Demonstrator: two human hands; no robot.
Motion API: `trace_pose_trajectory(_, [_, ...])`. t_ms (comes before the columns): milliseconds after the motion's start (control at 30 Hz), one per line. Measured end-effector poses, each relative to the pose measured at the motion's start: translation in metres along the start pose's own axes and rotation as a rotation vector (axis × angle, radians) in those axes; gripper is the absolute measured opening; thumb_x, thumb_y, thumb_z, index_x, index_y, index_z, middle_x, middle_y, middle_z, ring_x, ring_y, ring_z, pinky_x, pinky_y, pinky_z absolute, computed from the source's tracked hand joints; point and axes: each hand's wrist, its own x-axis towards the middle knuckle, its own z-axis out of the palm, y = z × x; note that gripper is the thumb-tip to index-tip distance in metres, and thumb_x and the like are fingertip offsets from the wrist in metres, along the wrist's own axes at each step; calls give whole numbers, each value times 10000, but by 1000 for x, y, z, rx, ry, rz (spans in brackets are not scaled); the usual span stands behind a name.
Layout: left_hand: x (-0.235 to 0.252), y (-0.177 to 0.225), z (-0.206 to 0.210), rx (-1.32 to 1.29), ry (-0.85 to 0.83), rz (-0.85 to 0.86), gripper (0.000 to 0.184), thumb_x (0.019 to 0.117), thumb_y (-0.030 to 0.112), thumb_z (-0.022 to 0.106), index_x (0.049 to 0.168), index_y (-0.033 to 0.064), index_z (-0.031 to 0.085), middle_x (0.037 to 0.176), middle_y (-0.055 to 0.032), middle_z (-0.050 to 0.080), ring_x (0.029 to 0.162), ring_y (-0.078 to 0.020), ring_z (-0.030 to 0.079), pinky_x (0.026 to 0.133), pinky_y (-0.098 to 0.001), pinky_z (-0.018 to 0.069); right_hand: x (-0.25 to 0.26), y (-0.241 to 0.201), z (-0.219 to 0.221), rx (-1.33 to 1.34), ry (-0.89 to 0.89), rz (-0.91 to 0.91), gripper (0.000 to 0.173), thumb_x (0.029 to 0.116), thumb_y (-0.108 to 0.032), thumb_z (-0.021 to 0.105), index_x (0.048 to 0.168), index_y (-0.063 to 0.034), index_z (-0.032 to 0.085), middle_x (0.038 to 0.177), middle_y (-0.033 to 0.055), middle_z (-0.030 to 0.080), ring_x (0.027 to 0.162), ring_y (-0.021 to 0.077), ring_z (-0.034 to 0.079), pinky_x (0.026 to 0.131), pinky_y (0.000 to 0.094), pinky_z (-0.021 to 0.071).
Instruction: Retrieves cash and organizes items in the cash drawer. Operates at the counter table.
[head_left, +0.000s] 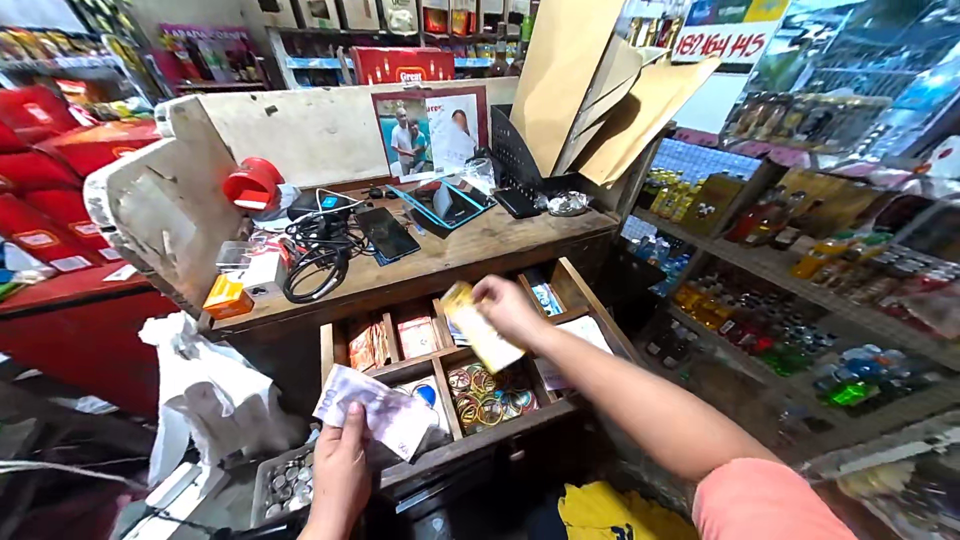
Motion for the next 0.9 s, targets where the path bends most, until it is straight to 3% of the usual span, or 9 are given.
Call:
trace_pose_trajectory(67, [1,1,1,-46,27,-41,202,1065,26,414,1246,1,499,941,1,728,834,-73,722,795,-257,617,39,34,-23,-226,35,114,338,948,7,590,1279,43,645,1286,274,629,1208,405,613,1027,585,483])
trace_pose_trajectory(133, [3,1,1,-45,21,-53,269,1033,-18,423,1299,-22,466,1001,-24,716,863,-73,719,804,-251,616,67,62,-25,-419,-64,233,342,918,-23,639,1253,40,667,1262,302,633,1218,451,597,1015,640,463])
trace_pose_trajectory(300, [4,5,4,-54,52,-74,361,1003,-48,436,1359,-4,401,1050,-28,697,877,-69,714,787,-243,612,88,84,14,-545,-131,300,562,904,6,680,1430,75,495,1495,349,406,1305,532,493,1035,656,450])
trace_pose_trajectory(367, [4,5,3,-77,44,-75,401,991,-65,429,1383,2,380,1089,-40,692,905,-84,716,801,-257,615,82,60,11,-635,-92,340,452,949,-3,615,1387,80,541,1452,350,455,1294,532,506,1015,662,462])
trace_pose_trajectory(433, [5,5,3,-94,42,-76,425,991,-77,422,1405,0,365,1115,-63,694,920,-103,723,805,-275,622,68,27,3,-734,-63,349,254,986,-53,566,1185,77,655,1277,303,626,1200,474,613,927,649,505])
trace_pose_trajectory(533, [5,6,4,-75,58,-117,432,994,-72,413,1418,-3,367,1114,-68,691,916,-102,720,805,-277,621,50,20,-1,-611,-71,29,206,964,-179,668,1016,8,736,1032,233,714,1023,417,684,872,624,534])
trace_pose_trajectory(600, [7,8,7,-66,84,-142,424,989,-76,414,1406,-5,382,1086,-70,701,892,-109,727,787,-282,626,47,24,5,-492,-342,-175,204,933,-158,727,1054,5,740,1043,201,711,1022,367,670,940,591,505])
trace_pose_trajectory(733, [8,6,10,-34,98,-168,453,996,-67,406,1440,1,351,1105,-72,694,905,-106,727,800,-279,625,54,30,21,-580,-629,-119,325,999,-95,598,1309,-15,652,1250,241,659,1212,408,603,1035,605,438])
trace_pose_trajectory(900, [11,4,13,34,96,-222,420,1003,-53,428,1416,8,384,1096,-76,697,902,-112,727,798,-283,624,61,37,36,-720,-591,-78,244,1007,-52,524,1138,85,677,1163,299,658,1162,465,612,977,640,458])
